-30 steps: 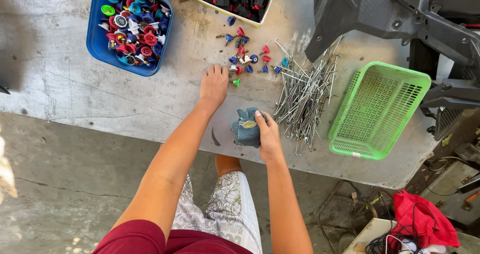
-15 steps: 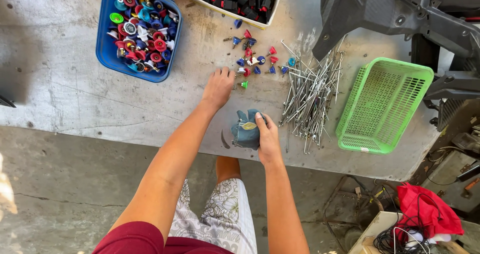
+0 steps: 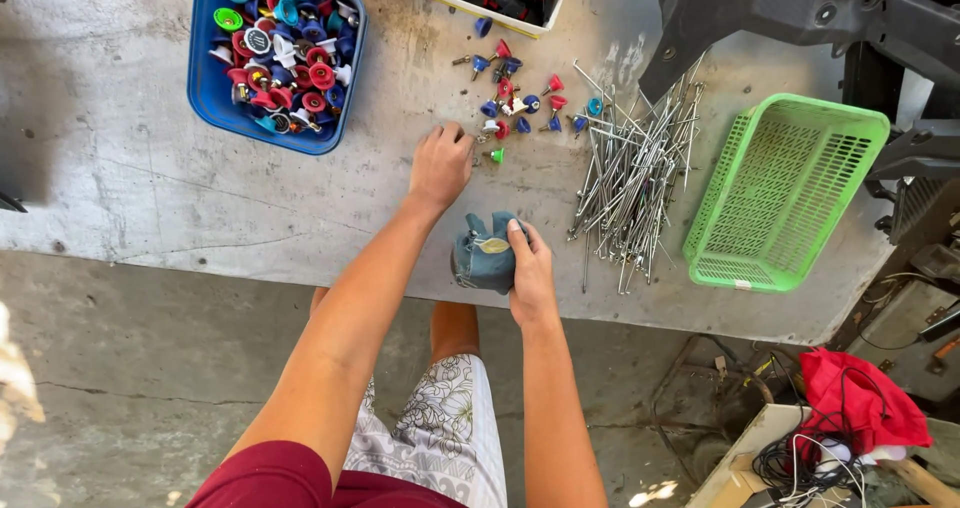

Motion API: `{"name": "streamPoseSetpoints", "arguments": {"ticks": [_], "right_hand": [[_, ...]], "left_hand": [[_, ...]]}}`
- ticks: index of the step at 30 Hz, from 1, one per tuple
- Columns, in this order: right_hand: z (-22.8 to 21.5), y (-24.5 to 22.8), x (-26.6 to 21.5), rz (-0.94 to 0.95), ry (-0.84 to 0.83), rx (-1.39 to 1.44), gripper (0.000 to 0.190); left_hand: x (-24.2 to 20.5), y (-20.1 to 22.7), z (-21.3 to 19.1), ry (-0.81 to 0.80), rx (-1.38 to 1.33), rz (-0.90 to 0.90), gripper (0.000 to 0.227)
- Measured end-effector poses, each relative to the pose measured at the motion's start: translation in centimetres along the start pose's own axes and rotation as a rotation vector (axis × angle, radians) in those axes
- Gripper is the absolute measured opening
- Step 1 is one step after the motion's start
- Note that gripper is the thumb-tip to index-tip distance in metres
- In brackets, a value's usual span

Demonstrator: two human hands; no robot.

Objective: The person picks up small, colorful plastic fasteners from a table and wipes them with a dark cloth. They handle the fasteners one by one, cleaning them before placing them back on the table or into a blue container.

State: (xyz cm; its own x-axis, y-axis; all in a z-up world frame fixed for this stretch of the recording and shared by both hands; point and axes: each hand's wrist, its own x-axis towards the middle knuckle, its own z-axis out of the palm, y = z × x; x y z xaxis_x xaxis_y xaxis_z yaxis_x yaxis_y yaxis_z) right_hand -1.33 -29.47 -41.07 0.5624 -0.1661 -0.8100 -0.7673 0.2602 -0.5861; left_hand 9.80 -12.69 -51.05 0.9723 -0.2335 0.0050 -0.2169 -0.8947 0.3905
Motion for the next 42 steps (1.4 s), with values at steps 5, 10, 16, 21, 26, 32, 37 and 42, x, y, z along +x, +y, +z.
{"name": "streamPoseSetpoints", "arguments": {"ticks": [5,10,16,21,26,32,37,42], "right_hand": [[-1.2,-0.5,1.0,-0.006,0.026,0.024,0.033],[-1.7,-1.4,1.7,-0.018,0.039,0.016,0.031],[-2.1,-3.8,0.7,-0.141,-0.01,0.143,0.029],[-1.0,-8.8,-3.3,-0.509,-0.093,-0.223,0.035],[1.3,-13.6,-7.4,-0.743,-0.16,-0.444,0.039],[4.9,-13.8,-9.0,-0.941,-0.211,-0.849,0.013],[7.5,-12.9,-9.3,-0.998,-0.211,-1.049,0.029],[9.1,-11.6,-8.8,-0.706,-0.188,-0.591,0.035]], "left_hand": [[0.0,1.2,1.2,0.274,0.082,-0.003,0.016],[-0.1,1.7,2.8,0.377,0.139,-0.025,0.017],[-0.2,1.5,1.7,0.325,0.083,0.06,0.012],[-1.1,3.4,-4.4,0.256,-0.299,-0.027,0.012],[-1.9,8.6,-16.8,0.047,-0.745,-0.056,0.011],[-3.2,7.4,-23.1,-0.15,-0.868,-0.094,0.015],[-3.9,3.3,-26.2,-0.321,-0.981,-0.118,0.021],[-4.9,-1.4,-29.0,-0.433,-0.89,-0.21,0.012]]}}
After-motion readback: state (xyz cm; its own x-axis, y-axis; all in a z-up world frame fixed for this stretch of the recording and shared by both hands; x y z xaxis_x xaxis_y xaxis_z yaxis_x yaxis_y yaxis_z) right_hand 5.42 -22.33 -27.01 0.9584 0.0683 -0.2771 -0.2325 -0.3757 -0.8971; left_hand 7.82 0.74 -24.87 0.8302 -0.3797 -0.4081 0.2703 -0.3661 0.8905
